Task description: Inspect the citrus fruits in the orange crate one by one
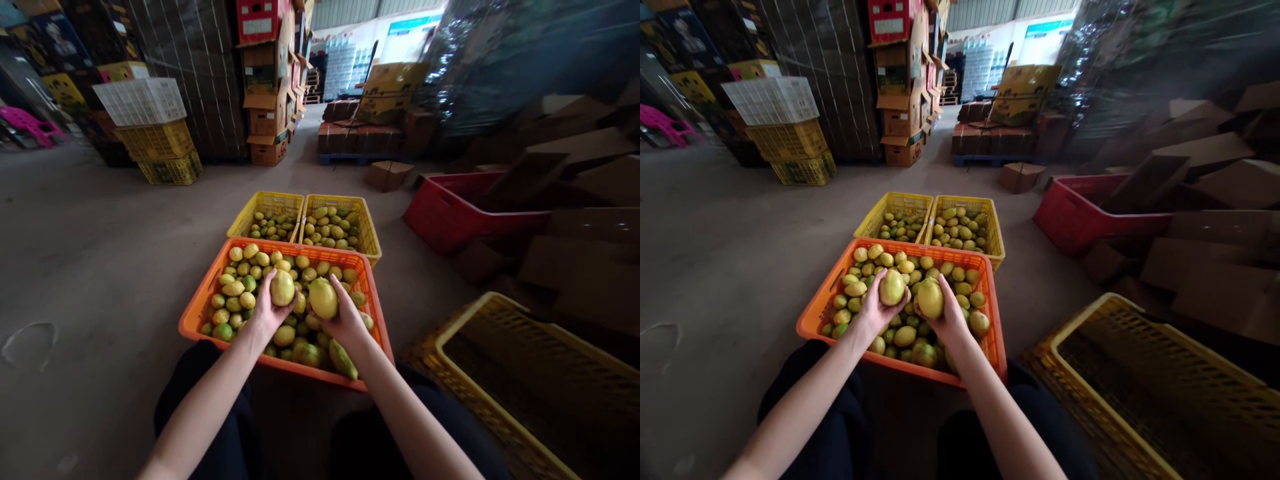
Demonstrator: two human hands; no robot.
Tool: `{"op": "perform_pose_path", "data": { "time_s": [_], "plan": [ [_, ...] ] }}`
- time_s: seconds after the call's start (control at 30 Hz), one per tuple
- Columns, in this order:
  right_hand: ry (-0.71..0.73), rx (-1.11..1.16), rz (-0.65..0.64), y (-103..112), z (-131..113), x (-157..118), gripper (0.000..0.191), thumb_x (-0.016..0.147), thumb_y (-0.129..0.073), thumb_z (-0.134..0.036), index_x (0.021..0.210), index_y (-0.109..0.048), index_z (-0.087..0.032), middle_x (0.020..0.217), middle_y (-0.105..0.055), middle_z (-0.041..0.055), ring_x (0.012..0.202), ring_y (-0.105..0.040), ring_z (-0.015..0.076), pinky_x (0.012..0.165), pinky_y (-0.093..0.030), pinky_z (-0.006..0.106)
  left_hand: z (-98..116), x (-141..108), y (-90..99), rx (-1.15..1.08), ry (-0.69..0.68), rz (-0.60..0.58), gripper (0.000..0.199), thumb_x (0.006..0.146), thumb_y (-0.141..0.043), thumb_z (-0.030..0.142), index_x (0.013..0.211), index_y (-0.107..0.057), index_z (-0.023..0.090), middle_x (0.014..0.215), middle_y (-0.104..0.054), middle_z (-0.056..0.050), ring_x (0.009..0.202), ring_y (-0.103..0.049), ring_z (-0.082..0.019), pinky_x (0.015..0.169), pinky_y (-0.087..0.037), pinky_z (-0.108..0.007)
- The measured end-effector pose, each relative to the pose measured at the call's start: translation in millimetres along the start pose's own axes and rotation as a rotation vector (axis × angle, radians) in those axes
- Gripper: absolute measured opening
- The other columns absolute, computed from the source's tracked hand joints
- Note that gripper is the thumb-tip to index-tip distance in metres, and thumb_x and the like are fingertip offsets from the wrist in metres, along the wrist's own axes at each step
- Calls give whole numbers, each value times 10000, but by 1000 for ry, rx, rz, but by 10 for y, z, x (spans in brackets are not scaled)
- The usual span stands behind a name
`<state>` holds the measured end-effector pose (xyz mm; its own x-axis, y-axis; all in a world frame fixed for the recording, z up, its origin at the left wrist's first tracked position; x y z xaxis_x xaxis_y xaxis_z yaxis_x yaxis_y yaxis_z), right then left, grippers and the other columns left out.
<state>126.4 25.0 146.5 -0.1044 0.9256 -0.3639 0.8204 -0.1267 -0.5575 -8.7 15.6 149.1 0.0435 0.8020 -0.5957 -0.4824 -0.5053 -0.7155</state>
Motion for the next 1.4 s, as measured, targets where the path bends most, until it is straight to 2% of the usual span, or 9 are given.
{"op": "perform_pose_path", "data": {
  "time_s": [0.13,0.2,0.4,0.6,0.77,0.97,1.17,1.23,1.4],
  "plan": [
    [-278,126,136,35,97,-101,270,922,-453,-430,861,-569,-193,598,-666,23,487,-621,169,377,-466,244,-62,24,4,-94,121,-84,298,901,-520,390,998,-630,131,793,-674,-93,707,-672,-184,579,-585,-271],
    [-321,147,180,37,106,-128,271,937,-426,-419,895,-573,-195,623,-680,28,511,-637,176,400,-490,257,-65,28,-7,-119,138,-128,292,916,-487,351,1046,-628,132,839,-688,-100,759,-686,-199,601,-593,-287],
    [-272,171,249,59,85,-112,178,820,-628,-385,879,-574,-226,625,-659,-20,511,-617,158,432,-515,263,-1,-39,-48,-100,72,-79,248,892,-539,353,1014,-629,158,800,-670,-64,742,-684,-206,658,-599,-343],
    [-332,228,234,81,162,-89,217,904,-425,-369,864,-560,-204,663,-662,32,549,-631,190,456,-505,298,15,-57,-37,-170,67,-65,245,862,-568,374,916,-627,143,755,-662,-61,676,-667,-182,656,-594,-344],
    [-247,192,263,145,180,-21,128,857,-511,-341,893,-554,-225,682,-661,7,583,-633,189,508,-532,319,-34,-30,3,-165,130,-54,300,880,-533,366,1000,-636,112,780,-678,-79,683,-665,-188,561,-569,-291],
    [-239,165,346,200,157,-13,159,850,-478,-381,863,-547,-239,607,-614,-9,527,-601,183,450,-503,300,65,-33,43,-195,-49,27,162,831,-629,339,860,-627,179,691,-653,2,624,-643,-144,562,-570,-260],
    [-287,211,280,167,191,-12,158,890,-432,-317,891,-552,-215,640,-648,23,513,-624,194,443,-501,298,-114,13,25,-152,179,-77,280,929,-469,340,950,-630,114,799,-690,-88,738,-691,-201,629,-609,-327],
    [-295,211,266,155,194,-20,183,903,-420,-322,908,-562,-207,664,-665,39,534,-638,197,466,-520,306,-152,-5,12,-141,192,-98,303,938,-447,343,973,-631,104,845,-698,-106,786,-700,-217,663,-613,-347],
    [-254,236,325,156,134,-68,155,887,-487,-357,905,-558,-221,642,-656,16,531,-629,188,469,-530,308,-74,-33,0,-130,50,-46,183,830,-652,338,872,-620,163,766,-684,-28,694,-679,-183,647,-610,-350]
  ]
}}
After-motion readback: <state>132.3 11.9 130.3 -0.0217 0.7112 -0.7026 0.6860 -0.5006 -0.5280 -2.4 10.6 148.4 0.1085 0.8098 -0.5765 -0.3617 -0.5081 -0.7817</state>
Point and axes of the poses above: each hand's wrist, its own x-axis towards the middle knuckle, its own y-axis out of the back of the hand, z = x × y, the point moved 6 cm from there along x, towards the middle knuckle
